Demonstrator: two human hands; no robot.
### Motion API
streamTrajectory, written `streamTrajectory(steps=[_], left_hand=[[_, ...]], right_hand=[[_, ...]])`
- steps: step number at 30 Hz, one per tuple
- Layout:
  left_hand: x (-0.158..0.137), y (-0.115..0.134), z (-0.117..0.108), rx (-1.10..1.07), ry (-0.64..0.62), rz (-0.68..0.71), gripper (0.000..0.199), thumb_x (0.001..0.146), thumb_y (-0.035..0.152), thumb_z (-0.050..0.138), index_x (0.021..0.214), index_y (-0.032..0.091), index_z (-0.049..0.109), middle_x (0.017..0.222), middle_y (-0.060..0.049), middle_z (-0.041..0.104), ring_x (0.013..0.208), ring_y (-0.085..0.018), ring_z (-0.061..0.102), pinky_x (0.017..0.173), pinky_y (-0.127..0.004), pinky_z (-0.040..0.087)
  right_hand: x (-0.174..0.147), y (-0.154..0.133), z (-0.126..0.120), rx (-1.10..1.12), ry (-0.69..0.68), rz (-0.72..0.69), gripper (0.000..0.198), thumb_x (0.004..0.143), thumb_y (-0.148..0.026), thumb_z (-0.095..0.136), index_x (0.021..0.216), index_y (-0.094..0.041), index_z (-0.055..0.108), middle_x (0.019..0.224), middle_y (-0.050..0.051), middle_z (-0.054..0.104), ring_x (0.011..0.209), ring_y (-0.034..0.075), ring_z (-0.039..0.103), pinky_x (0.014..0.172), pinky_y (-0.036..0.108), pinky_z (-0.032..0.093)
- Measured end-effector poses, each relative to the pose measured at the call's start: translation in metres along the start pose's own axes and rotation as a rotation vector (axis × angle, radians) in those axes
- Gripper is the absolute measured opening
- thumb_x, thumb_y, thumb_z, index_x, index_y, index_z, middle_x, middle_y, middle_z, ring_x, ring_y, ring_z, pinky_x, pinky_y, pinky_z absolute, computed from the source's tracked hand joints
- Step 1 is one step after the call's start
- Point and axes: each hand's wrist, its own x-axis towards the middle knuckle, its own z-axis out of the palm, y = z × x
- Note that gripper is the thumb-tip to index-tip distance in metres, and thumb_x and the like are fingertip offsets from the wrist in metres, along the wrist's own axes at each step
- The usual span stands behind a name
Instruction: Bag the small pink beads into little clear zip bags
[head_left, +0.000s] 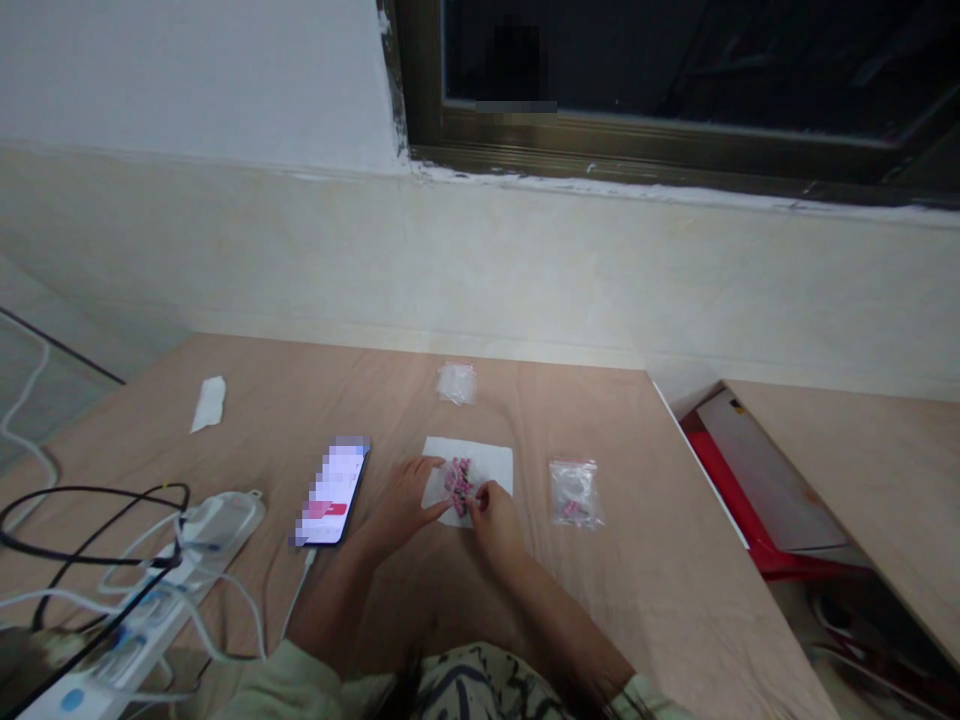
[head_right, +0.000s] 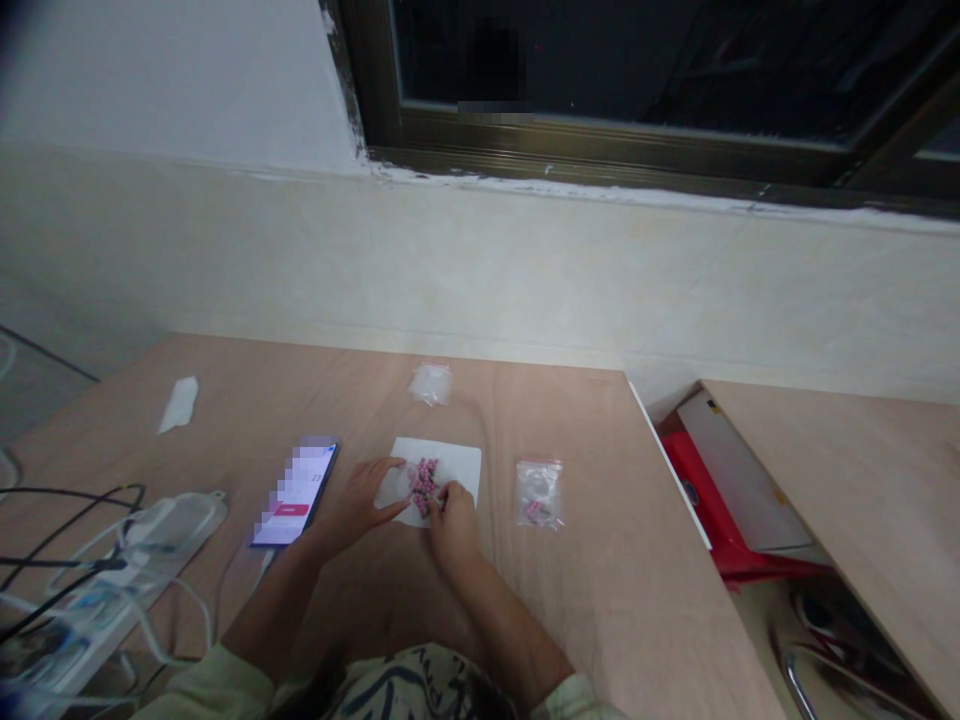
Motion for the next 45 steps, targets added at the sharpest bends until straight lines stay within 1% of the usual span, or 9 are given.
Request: streamTrajectory(steps=[4,9,14,18,21,26,31,38,45], left_hand=[[0.001,0.000,-0.003,-0.003,0.008,0.001,0.042,0.069,0.033,0.056,0.106,0.017,0.043,0.106,-0.008,0.054,0.100,-0.023,0.046,0.087,-0.040,0.035],[-0.003,0.002,-0.001,-0.002,0.003,-0.003,0.043,0.067,0.030,0.058,0.106,0.016,0.043,0.106,-0.009,0.054,0.100,-0.024,0.046,0.087,-0.040,0.035],[-0.005,0.004,0.004,0.005,-0.019,-0.006,0.043,0.065,0.027,0.060,0.104,0.018,0.044,0.105,-0.008,0.054,0.100,-0.025,0.048,0.085,-0.041,0.036],[-0.003,0.011,0.003,0.011,-0.004,0.012,0.040,0.066,0.029,0.059,0.102,0.018,0.046,0.102,-0.008,0.056,0.097,-0.025,0.050,0.083,-0.041,0.037],[-0.002,0.012,0.000,-0.014,0.016,0.018,0.039,0.067,0.031,0.058,0.102,0.017,0.047,0.100,-0.008,0.057,0.096,-0.024,0.051,0.082,-0.039,0.039],[0.000,-0.002,-0.002,-0.031,0.033,-0.007,0.043,0.067,0.031,0.059,0.105,0.017,0.045,0.105,-0.008,0.055,0.099,-0.023,0.048,0.086,-0.039,0.036],[0.004,-0.009,-0.003,-0.036,0.018,-0.017,0.045,0.067,0.034,0.059,0.106,0.017,0.044,0.106,-0.009,0.054,0.099,-0.024,0.047,0.086,-0.040,0.036],[0.001,-0.006,0.000,-0.037,0.007,-0.033,0.042,0.068,0.034,0.057,0.105,0.018,0.045,0.105,-0.008,0.055,0.100,-0.023,0.048,0.087,-0.039,0.037],[-0.008,-0.012,0.006,-0.028,0.005,-0.050,0.045,0.067,0.035,0.058,0.106,0.017,0.045,0.107,-0.009,0.054,0.101,-0.024,0.048,0.087,-0.039,0.037]], right_hand=[[-0.006,0.002,0.008,-0.153,-0.077,-0.001,0.006,0.069,-0.023,0.051,0.069,-0.018,0.052,0.066,0.005,0.056,0.060,0.017,0.051,0.051,0.024,0.032],[-0.005,0.000,0.006,-0.222,-0.112,0.040,0.006,0.069,-0.018,0.048,0.069,-0.017,0.054,0.064,0.005,0.057,0.058,0.017,0.052,0.050,0.024,0.030],[0.003,-0.004,-0.008,0.016,-0.080,0.078,0.010,0.071,-0.023,0.047,0.070,-0.016,0.054,0.054,0.001,0.052,0.051,0.014,0.048,0.047,0.023,0.031],[0.009,-0.026,-0.019,0.296,-0.143,-0.041,0.012,0.071,-0.028,0.048,0.071,-0.017,0.053,0.053,-0.002,0.049,0.051,0.011,0.046,0.048,0.021,0.034],[0.011,-0.034,-0.020,0.402,-0.175,-0.074,0.013,0.072,-0.028,0.047,0.071,-0.017,0.052,0.055,-0.003,0.049,0.052,0.011,0.046,0.051,0.021,0.035],[0.012,-0.009,-0.008,0.187,-0.023,-0.032,0.007,0.068,-0.021,0.050,0.071,-0.016,0.053,0.060,-0.001,0.050,0.057,0.012,0.046,0.056,0.023,0.036],[0.008,0.009,0.002,-0.027,-0.104,-0.108,0.010,0.067,-0.014,0.049,0.074,-0.015,0.056,0.070,0.004,0.055,0.067,0.015,0.048,0.061,0.024,0.036],[0.009,0.006,0.001,-0.093,-0.147,-0.122,0.011,0.069,-0.013,0.048,0.075,-0.015,0.057,0.077,0.006,0.056,0.075,0.017,0.050,0.066,0.025,0.037],[0.002,0.005,0.000,-0.088,-0.101,-0.105,0.017,0.071,-0.011,0.044,0.084,-0.014,0.055,0.082,0.007,0.054,0.077,0.017,0.049,0.069,0.026,0.038]])
